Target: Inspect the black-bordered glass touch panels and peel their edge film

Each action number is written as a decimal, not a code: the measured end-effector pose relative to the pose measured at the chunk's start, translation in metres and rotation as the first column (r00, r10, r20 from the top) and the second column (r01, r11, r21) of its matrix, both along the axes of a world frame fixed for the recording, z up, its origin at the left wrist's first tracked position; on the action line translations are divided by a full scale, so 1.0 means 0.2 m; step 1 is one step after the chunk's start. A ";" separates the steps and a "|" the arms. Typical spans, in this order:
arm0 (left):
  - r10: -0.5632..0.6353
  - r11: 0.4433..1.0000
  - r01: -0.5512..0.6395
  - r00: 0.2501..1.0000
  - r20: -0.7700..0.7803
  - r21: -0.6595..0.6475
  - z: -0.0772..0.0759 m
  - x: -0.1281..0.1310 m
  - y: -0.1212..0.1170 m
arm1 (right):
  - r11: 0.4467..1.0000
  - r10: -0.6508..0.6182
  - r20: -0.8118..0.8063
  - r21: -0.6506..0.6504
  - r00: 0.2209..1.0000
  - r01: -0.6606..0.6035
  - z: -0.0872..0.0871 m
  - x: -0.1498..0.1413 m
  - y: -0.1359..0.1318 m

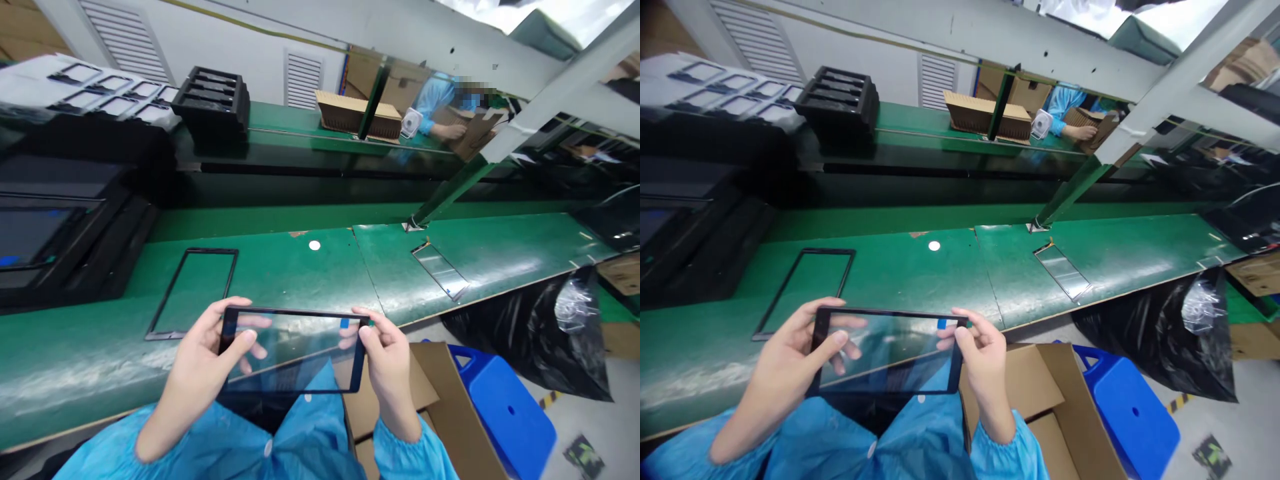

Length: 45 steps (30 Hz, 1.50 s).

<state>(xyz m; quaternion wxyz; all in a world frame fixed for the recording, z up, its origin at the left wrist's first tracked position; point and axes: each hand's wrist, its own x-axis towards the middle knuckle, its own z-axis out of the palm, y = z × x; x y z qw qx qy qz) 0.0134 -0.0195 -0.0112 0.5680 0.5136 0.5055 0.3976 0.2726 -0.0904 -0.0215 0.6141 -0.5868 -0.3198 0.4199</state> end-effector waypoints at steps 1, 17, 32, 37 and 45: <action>-0.004 0.994 0.011 0.998 -0.070 0.105 0.00 0.00 0.02 | 1.000 0.002 0.019 -0.004 1.000 -0.002 0.01 -0.01 0.00; -0.327 0.685 0.608 0.749 -0.576 0.401 0.13 0.07 0.11 | 0.987 0.161 0.077 -0.017 0.984 -0.160 0.04 -0.08 0.00; -0.238 0.947 0.264 0.959 0.156 -0.181 0.03 0.08 0.03 | 0.995 0.101 -0.080 0.001 0.992 -0.101 0.01 -0.13 0.12; -0.243 0.944 0.267 0.960 0.138 -0.194 0.03 0.07 0.03 | 0.989 0.146 0.029 0.016 0.989 -0.146 0.08 -0.13 0.12; -0.334 0.828 0.478 0.840 -0.427 0.293 0.09 0.07 0.08 | 0.926 0.356 0.315 0.008 0.880 -0.377 0.07 -0.17 0.13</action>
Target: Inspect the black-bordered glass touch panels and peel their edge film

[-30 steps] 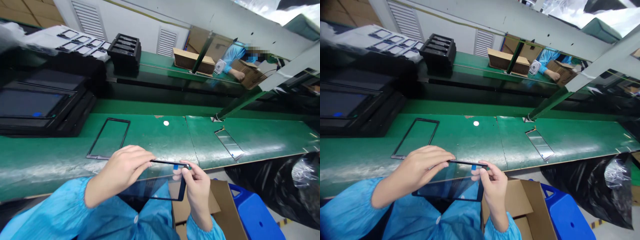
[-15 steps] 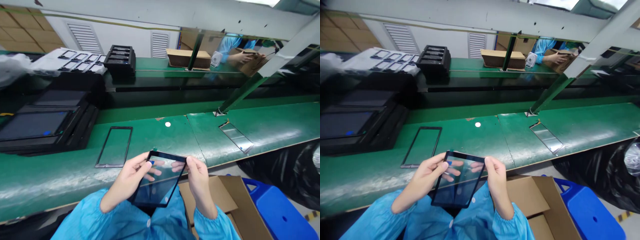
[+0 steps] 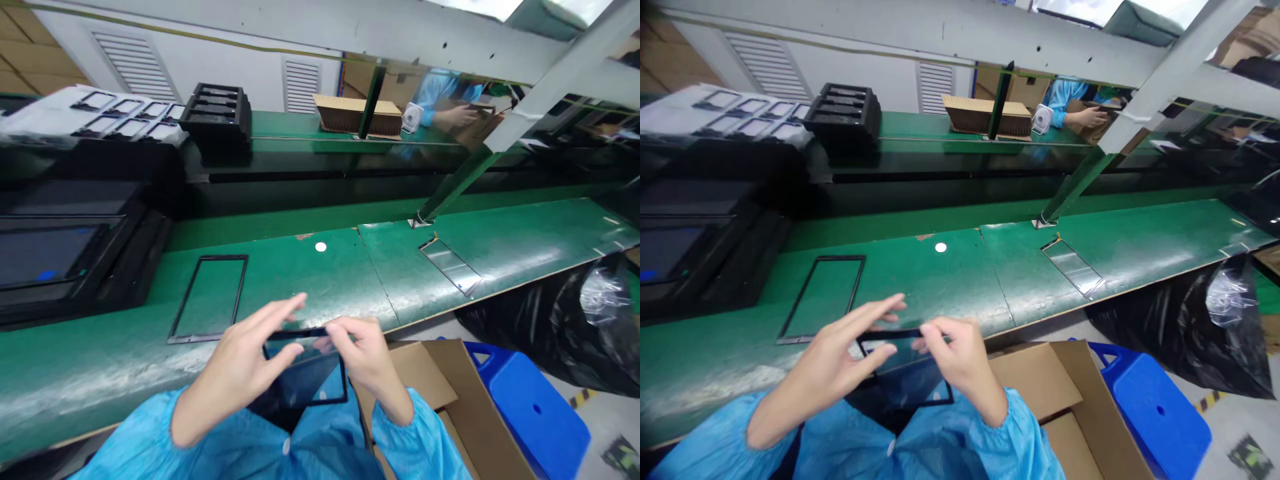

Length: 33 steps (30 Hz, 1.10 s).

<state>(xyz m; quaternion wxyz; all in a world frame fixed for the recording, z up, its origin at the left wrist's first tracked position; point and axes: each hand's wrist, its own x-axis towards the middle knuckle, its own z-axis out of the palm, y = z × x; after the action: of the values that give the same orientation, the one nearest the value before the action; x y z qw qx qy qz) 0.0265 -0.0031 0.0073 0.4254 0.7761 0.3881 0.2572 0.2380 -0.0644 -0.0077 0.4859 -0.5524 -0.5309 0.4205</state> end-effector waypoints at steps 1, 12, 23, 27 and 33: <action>-0.089 0.996 0.090 0.995 -0.050 0.012 0.01 0.00 0.01 | 0.998 0.056 0.024 -0.008 0.998 -0.056 -0.01 -0.01 0.01; 0.403 0.831 -0.207 0.864 0.302 -0.516 -0.08 -0.09 0.00 | 0.950 -0.309 -0.277 -0.133 0.910 0.282 -0.18 0.29 -0.12; -0.024 0.837 0.090 0.991 -0.128 0.540 -0.06 -0.04 0.07 | 0.922 -0.386 -0.240 -0.131 0.891 0.364 -0.10 0.11 -0.13; -0.096 0.857 0.150 0.987 -0.133 0.493 -0.06 -0.02 0.10 | 0.891 -0.447 -0.227 -0.199 0.865 0.408 -0.14 0.10 -0.13; 0.313 0.895 -0.397 0.883 0.351 0.202 -0.04 -0.13 0.07 | 0.824 -0.566 -0.422 -0.257 0.708 0.505 -0.20 0.11 0.01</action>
<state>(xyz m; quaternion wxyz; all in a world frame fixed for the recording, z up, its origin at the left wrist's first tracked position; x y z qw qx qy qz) 0.0006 0.0103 -0.0007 0.3172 0.6911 0.4149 0.4997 0.2595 -0.0630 -0.0468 0.6683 -0.5888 -0.1829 0.4163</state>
